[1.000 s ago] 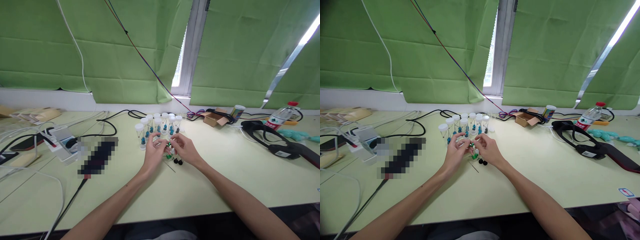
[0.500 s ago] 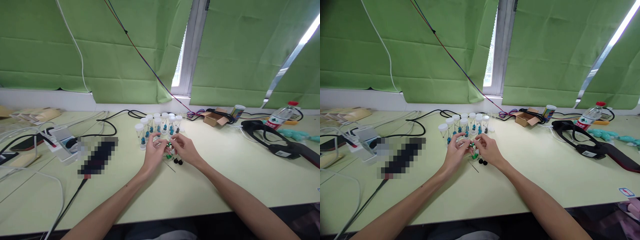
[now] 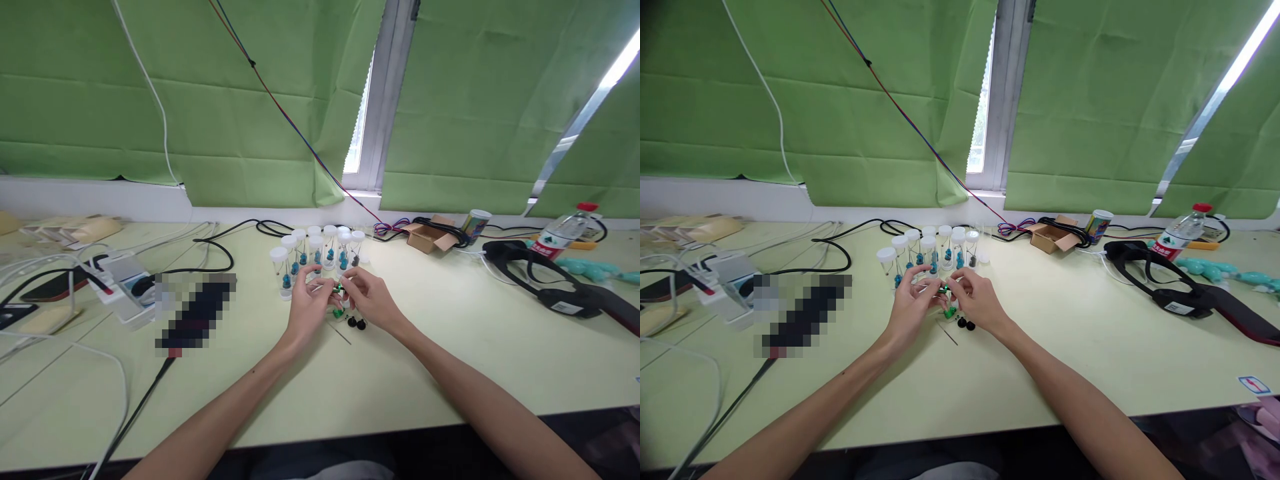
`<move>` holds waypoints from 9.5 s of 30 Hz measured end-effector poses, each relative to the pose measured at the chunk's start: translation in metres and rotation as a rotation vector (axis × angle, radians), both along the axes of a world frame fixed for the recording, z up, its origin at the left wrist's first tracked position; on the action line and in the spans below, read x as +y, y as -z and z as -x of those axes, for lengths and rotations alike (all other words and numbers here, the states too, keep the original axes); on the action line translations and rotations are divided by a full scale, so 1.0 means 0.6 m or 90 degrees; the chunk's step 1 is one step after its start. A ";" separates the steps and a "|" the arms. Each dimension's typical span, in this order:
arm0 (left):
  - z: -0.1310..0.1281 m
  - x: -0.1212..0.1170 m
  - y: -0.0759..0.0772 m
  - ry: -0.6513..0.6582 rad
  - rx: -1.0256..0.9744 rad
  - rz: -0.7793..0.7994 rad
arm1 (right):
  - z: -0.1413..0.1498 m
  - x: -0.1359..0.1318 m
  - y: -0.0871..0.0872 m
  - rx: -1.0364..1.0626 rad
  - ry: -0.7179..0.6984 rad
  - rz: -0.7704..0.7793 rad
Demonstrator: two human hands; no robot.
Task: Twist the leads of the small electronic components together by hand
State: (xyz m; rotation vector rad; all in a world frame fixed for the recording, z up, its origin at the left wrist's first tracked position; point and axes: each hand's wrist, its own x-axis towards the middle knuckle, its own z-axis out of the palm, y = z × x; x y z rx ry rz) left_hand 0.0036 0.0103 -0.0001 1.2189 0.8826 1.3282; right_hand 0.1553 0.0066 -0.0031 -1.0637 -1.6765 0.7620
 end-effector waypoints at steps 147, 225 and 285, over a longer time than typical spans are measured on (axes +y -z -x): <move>0.003 0.000 0.001 -0.020 -0.024 0.003 | -0.001 -0.001 -0.001 0.018 -0.026 0.001; -0.001 -0.003 -0.004 0.010 -0.021 0.012 | 0.002 -0.003 -0.002 0.008 -0.036 0.002; -0.002 -0.003 -0.006 0.006 -0.019 0.018 | 0.000 0.001 0.001 -0.005 -0.018 -0.007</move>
